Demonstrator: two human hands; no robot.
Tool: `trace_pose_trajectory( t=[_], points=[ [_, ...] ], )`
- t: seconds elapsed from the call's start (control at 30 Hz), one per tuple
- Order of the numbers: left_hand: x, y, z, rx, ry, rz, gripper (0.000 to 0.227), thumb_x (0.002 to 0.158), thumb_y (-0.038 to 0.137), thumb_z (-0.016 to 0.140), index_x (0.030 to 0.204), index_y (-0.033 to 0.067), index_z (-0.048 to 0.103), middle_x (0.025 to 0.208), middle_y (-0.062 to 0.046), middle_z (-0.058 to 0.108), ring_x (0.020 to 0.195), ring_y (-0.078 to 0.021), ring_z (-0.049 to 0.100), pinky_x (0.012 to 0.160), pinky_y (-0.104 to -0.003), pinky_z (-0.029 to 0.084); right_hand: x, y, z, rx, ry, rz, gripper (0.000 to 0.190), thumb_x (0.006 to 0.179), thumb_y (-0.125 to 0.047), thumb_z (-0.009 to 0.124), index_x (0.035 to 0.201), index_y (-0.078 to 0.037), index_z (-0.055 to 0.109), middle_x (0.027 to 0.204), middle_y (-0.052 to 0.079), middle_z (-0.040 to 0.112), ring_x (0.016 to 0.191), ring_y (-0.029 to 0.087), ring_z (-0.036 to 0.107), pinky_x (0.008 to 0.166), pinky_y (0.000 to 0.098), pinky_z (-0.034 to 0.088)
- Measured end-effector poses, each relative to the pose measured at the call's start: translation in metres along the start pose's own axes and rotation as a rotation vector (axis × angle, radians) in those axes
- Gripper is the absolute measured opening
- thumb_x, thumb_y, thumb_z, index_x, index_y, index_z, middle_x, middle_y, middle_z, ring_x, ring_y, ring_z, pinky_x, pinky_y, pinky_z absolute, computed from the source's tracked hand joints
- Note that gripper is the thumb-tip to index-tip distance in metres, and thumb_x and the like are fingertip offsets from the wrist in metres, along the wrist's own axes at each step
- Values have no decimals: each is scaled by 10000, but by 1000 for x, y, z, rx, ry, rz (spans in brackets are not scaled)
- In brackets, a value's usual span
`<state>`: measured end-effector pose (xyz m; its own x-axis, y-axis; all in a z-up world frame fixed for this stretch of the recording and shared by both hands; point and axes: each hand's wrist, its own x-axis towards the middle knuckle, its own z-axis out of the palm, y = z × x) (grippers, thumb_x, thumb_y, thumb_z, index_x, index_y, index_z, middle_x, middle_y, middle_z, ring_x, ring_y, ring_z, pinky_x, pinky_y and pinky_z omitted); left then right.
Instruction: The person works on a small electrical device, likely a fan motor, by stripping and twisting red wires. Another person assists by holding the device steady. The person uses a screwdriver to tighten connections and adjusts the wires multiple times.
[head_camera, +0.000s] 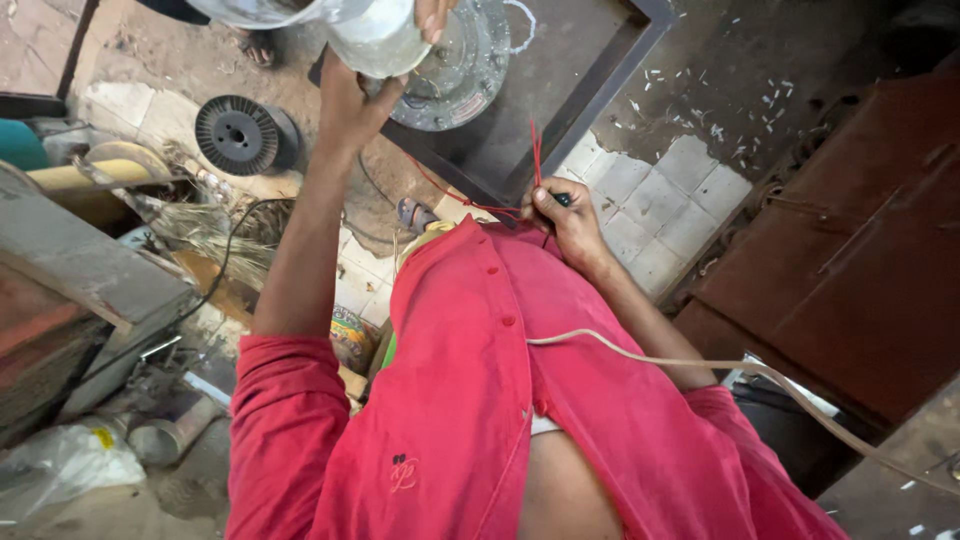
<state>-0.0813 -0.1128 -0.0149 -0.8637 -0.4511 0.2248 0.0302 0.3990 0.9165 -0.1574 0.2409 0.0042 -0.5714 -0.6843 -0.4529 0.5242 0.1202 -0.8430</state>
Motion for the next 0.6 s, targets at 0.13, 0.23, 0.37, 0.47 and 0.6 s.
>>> trace_pose_trajectory(
  t=[0.13, 0.23, 0.37, 0.47, 0.6],
  points=[
    [25, -11, 8, -184, -160, 56, 512, 972, 60, 831, 1395, -41, 561, 1347, -110, 657, 1243, -235, 634, 1060, -371, 512, 2, -1, 0, 80, -41, -15, 228, 1059, -195, 610, 937, -18, 688, 790, 60, 692, 586, 83, 513, 517, 233, 358],
    [40, -24, 8, -538, -312, 93, 346, 1007, 76, 815, 1265, 15, 594, 1187, -33, 623, 1100, -173, 587, 1004, -312, 479, 4, 1, -1, 52, -69, -39, 236, 1074, -193, 604, 945, -20, 698, 788, 47, 693, 587, 67, 492, 518, 231, 351],
    [45, -62, 5, -568, -335, 59, 426, 945, 225, 773, 1312, 67, 626, 1252, -21, 680, 1147, -145, 600, 1035, -314, 487, 8, 4, -5, 57, -69, -44, 200, 1064, -194, 618, 986, -35, 710, 801, 31, 701, 612, 62, 525, 531, 222, 379],
    [29, -102, 1, -144, -115, -97, 485, 1017, 255, 780, 1376, -3, 579, 1346, -95, 647, 1223, -192, 599, 1067, -366, 500, 8, 7, -6, 58, -64, -42, 194, 1062, -197, 620, 997, -42, 717, 807, 27, 710, 636, 64, 565, 548, 218, 412],
    [16, -141, 10, -207, -55, -56, 463, 1041, 266, 747, 1380, -1, 578, 1350, -102, 651, 1234, -199, 610, 1088, -369, 501, 10, 5, -8, 58, -53, -49, 199, 1067, -197, 620, 993, -41, 721, 807, 22, 708, 653, 61, 586, 555, 215, 418]
  ],
)
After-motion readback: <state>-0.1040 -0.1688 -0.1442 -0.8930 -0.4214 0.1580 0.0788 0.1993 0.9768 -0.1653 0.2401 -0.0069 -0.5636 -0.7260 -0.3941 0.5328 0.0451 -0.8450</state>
